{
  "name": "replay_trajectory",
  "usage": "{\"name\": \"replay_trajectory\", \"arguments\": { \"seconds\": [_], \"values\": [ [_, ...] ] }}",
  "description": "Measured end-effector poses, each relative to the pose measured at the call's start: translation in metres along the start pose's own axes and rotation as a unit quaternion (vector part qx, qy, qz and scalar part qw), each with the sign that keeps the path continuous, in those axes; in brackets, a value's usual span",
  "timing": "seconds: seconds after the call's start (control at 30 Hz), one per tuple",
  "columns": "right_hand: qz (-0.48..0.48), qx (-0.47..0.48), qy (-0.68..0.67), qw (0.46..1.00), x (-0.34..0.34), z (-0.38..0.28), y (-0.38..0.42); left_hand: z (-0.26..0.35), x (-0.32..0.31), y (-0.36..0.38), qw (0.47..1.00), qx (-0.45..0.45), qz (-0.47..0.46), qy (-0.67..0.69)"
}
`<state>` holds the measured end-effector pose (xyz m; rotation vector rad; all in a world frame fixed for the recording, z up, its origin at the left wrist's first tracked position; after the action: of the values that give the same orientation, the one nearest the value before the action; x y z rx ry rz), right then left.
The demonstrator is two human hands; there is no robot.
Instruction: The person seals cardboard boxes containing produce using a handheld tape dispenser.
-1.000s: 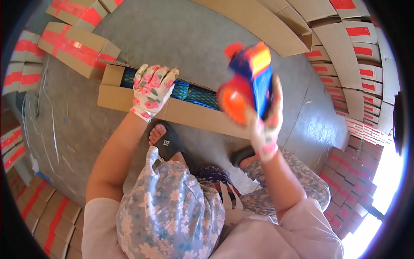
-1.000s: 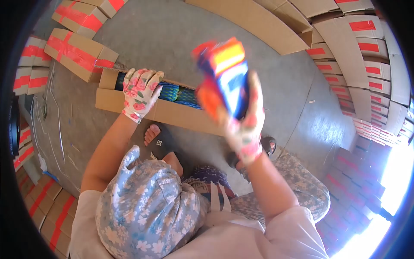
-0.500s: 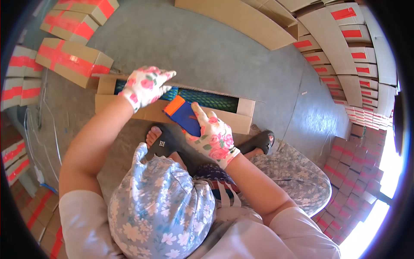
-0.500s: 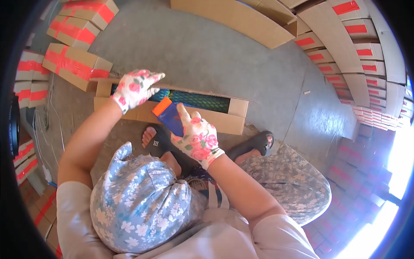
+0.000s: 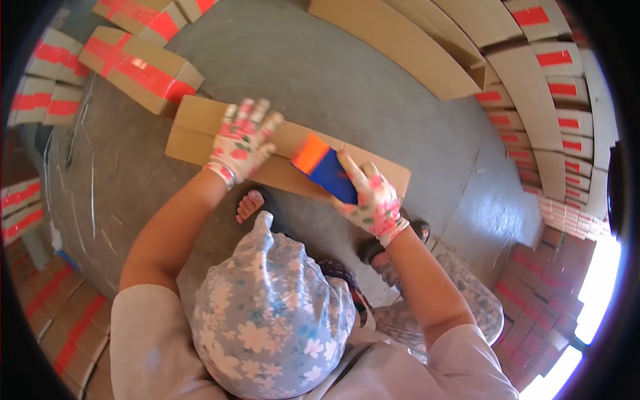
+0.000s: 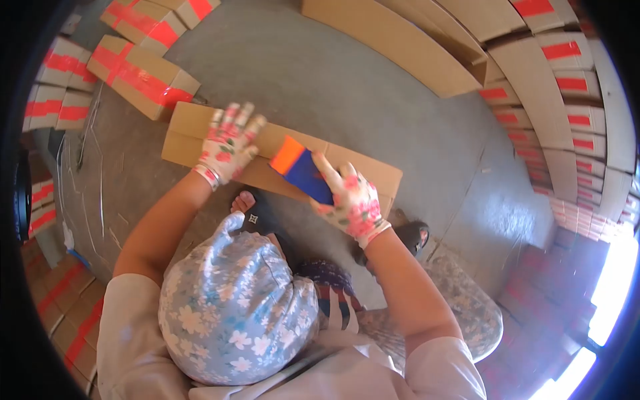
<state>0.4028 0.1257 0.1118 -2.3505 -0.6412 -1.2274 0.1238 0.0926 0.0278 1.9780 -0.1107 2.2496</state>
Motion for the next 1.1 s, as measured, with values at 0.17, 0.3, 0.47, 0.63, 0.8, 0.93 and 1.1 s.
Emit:
{"name": "replay_trajectory", "arguments": {
  "seconds": [0.17, 0.3, 0.47, 0.63, 0.8, 0.93, 1.1],
  "values": [
    [-0.042, 0.053, 0.048, 0.997, -0.004, 0.005, 0.001, -0.116, -0.016, 0.051, 0.92, 0.371, 0.095, -0.085],
    [0.028, 0.104, 0.029, 0.994, -0.002, 0.001, -0.016, -0.105, 0.003, 0.046, 0.904, 0.363, 0.106, 0.201],
    [0.012, 0.165, -0.025, 0.986, -0.022, -0.024, -0.061, -0.065, 0.018, 0.021, 0.886, 0.35, 0.047, 0.302],
    [-0.05, 0.191, -0.067, 0.978, -0.062, -0.032, -0.082, -0.053, -0.004, 0.016, 0.846, 0.328, 0.047, 0.419],
    [-0.046, 0.218, -0.082, 0.972, -0.066, -0.015, -0.074, -0.039, 0.016, 0.032, 0.883, 0.283, 0.279, 0.248],
    [-0.024, 0.229, -0.081, 0.97, -0.067, -0.021, -0.074, -0.026, 0.031, 0.042, 0.656, 0.395, 0.185, 0.616],
    [-0.047, 0.205, -0.058, 0.976, -0.063, -0.026, -0.072, -0.003, 0.029, 0.028, 0.47, 0.41, 0.029, 0.781]
  ]
}}
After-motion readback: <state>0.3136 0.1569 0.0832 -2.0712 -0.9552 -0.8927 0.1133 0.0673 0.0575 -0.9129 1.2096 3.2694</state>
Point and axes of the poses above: each hand's wrist, its own y-axis away from the middle knuckle, its own x-axis out of the back of the hand, z = x × y, the point moved 1 cm from there along -y, towards the middle knuckle, and after that the axes turned 3 degrees about z, right-handed, at the moved point
